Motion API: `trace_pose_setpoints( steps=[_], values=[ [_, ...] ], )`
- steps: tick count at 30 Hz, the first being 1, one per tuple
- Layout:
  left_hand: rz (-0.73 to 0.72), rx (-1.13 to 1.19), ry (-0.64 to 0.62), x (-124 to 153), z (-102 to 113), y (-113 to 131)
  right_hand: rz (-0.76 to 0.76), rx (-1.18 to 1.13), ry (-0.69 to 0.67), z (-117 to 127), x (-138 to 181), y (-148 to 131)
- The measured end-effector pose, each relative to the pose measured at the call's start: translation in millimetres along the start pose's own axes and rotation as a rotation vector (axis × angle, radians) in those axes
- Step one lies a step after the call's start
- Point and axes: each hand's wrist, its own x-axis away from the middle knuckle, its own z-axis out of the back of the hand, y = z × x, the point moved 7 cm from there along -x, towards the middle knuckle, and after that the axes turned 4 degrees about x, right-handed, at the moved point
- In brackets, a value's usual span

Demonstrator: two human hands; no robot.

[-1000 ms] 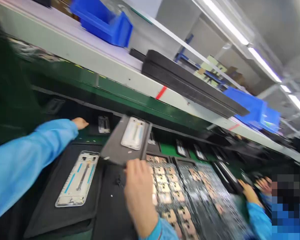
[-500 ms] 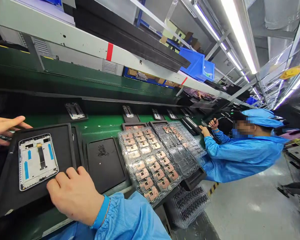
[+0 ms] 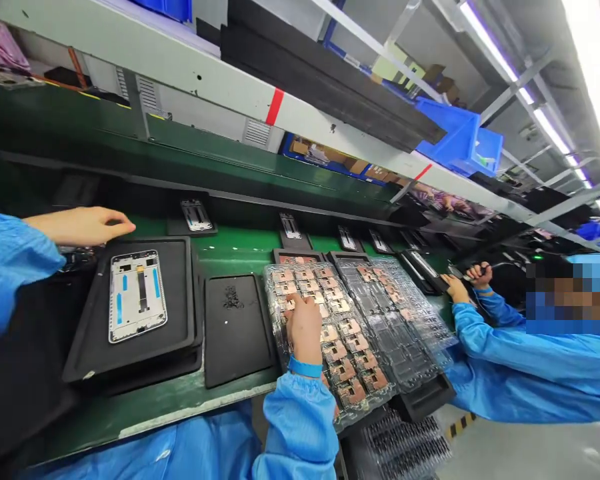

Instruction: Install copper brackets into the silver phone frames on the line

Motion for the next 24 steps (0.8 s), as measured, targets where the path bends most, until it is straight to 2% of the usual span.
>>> trace_pose_setpoints(
  steps=[2,4,6,7,8,10,12,13,14,16,17,19,21,22,24],
  values=[
    [-0.072,-0.095,0.008,-5.7,16.9,21.0,-0.008,-0.038,0.008,-4.7,-0.6,0.3],
    [-0.123,-0.163,0.022,-1.8,34.1,52.5,-0.013,-0.077,0.022,-6.8,-1.2,2.7],
    [-0.173,-0.208,0.049,15.3,46.7,95.2,-0.016,-0.124,0.043,-7.1,-2.7,7.5],
    [-0.199,-0.286,0.127,29.3,53.0,119.2,-0.014,-0.153,0.054,-6.3,-3.7,10.3],
    [-0.246,-0.301,0.153,46.2,52.4,143.6,-0.008,-0.187,0.064,-4.6,-4.8,12.9],
    [-0.326,-0.201,0.134,84.5,36.5,181.9,0.028,-0.269,0.079,2.2,-5.5,14.5],
    [-0.422,-0.001,0.225,125.2,15.6,201.3,0.107,-0.369,0.087,14.6,-1.3,6.6],
    [-0.439,0.111,0.208,141.9,-2.0,200.5,0.157,-0.421,0.089,22.9,4.1,-2.0],
    [-0.381,0.232,0.102,153.5,-26.7,191.0,0.211,-0.468,0.09,32.0,12.1,-13.6],
    [-0.176,0.48,-0.17,172.7,-81.7,159.9,0.34,-0.566,0.081,50.6,35.3,-44.8],
    [-0.072,0.609,-0.266,182.1,-104.7,143.1,0.416,-0.611,0.067,58.7,49.1,-62.5],
    [0.073,0.844,-0.372,200.3,-136.6,114.9,0.612,-0.691,0.017,70.0,76.3,-96.8],
    [0.193,1.0,-0.347,216.3,-148.9,88.1,0.792,-0.702,-0.062,68.6,92.5,-118.3],
    [0.254,1.035,-0.293,223.9,-148.9,73.6,0.801,-0.67,-0.089,61.3,90.6,-119.7],
    [0.377,1.022,-0.129,238.7,-138.6,41.4,0.628,-0.565,-0.092,35.8,66.3,-104.4]
  ],
)
